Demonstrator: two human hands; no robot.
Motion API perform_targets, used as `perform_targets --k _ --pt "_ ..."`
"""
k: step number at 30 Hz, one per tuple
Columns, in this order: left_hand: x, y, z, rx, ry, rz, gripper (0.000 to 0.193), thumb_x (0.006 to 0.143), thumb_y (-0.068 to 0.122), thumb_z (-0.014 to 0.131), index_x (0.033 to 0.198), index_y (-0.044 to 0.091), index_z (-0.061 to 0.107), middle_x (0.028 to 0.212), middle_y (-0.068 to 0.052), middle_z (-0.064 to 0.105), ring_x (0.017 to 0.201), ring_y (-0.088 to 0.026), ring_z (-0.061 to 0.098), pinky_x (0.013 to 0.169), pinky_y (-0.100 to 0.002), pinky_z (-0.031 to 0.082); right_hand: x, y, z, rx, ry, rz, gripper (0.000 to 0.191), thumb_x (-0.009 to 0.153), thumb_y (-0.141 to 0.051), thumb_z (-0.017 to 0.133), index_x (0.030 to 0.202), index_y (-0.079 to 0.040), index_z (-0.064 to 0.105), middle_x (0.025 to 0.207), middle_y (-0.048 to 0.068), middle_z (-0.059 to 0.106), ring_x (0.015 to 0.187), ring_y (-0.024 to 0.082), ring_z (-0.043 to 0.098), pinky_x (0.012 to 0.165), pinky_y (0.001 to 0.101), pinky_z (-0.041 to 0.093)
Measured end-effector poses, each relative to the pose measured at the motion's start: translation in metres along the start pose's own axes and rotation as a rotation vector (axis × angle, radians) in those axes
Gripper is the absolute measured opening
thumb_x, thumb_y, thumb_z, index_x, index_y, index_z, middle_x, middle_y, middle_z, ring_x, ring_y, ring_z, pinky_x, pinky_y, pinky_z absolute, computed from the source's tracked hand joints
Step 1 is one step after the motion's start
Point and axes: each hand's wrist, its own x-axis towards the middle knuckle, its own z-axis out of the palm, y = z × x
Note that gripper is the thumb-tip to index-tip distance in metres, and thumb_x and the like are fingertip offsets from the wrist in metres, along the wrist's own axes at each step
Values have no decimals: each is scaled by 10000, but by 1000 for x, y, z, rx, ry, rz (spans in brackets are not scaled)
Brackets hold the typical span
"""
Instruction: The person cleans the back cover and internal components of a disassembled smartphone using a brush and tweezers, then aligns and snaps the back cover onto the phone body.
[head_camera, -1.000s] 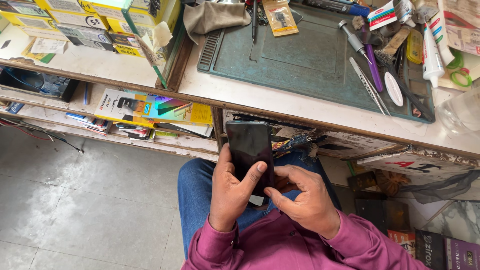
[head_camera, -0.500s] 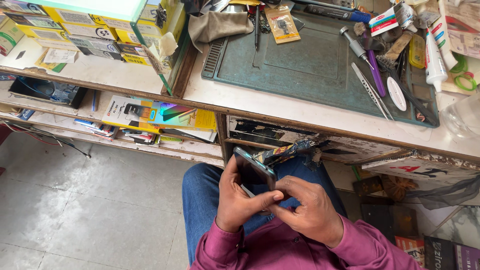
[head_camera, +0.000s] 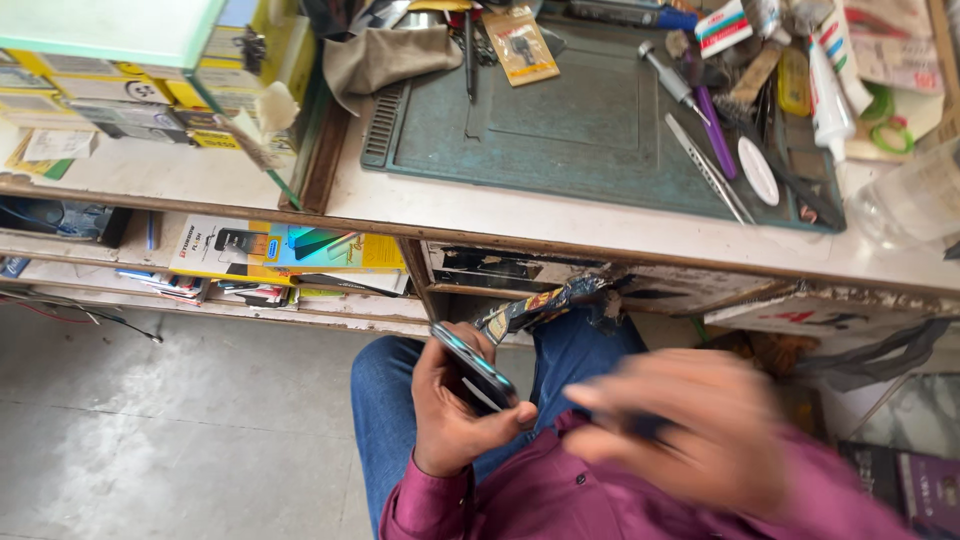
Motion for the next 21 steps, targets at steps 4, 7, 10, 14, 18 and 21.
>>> perform_targets --k 4,7,10,14,18,21 --pt "1 -2 -2 -9 18 12 626 679 173 963 1061 70 479 920 -21 480 791 -87 454 679 -224 401 -34 -26 -44 -112 306 -205 239 869 -341 859 871 -124 759 713 -11 628 610 145 636 577 331 440" --pt "0 2 0 -30 26 -64 632 649 166 965 1039 62 478 907 -18 481 732 -68 486 617 -204 426 -43 -29 -54 -103 337 -300 224 864 -325 840 873 -122 746 719 1 630 620 159 635 581 341 447" --pt "-1 6 3 -30 -1 -112 636 631 154 970 1027 53 483 899 -25 494 707 -72 542 603 -206 474 -31 -34 -53 -100 342 -323 210 859 -309 822 876 -120 734 725 13 632 629 173 634 584 350 453" --pt "-3 8 6 -16 0 -145 646 617 158 979 1020 43 488 892 -33 508 702 -77 564 602 -211 490 -22 -38 -53 -107 347 -329 191 853 -289 797 879 -117 717 734 29 636 642 192 632 589 363 462" --pt "-5 7 6 27 -7 -149 658 606 185 985 1025 41 498 912 -19 513 716 -70 564 613 -210 492 -38 -29 -54 -121 358 -334 173 846 -268 771 883 -114 701 742 45 639 655 211 630 594 375 471" --pt "-5 5 7 113 -74 -10 634 654 163 983 1062 42 514 928 -21 516 800 -77 517 700 -215 450 -38 -33 -58 -129 349 -319 161 841 -252 753 885 -111 688 749 57 641 664 225 629 598 385 478"
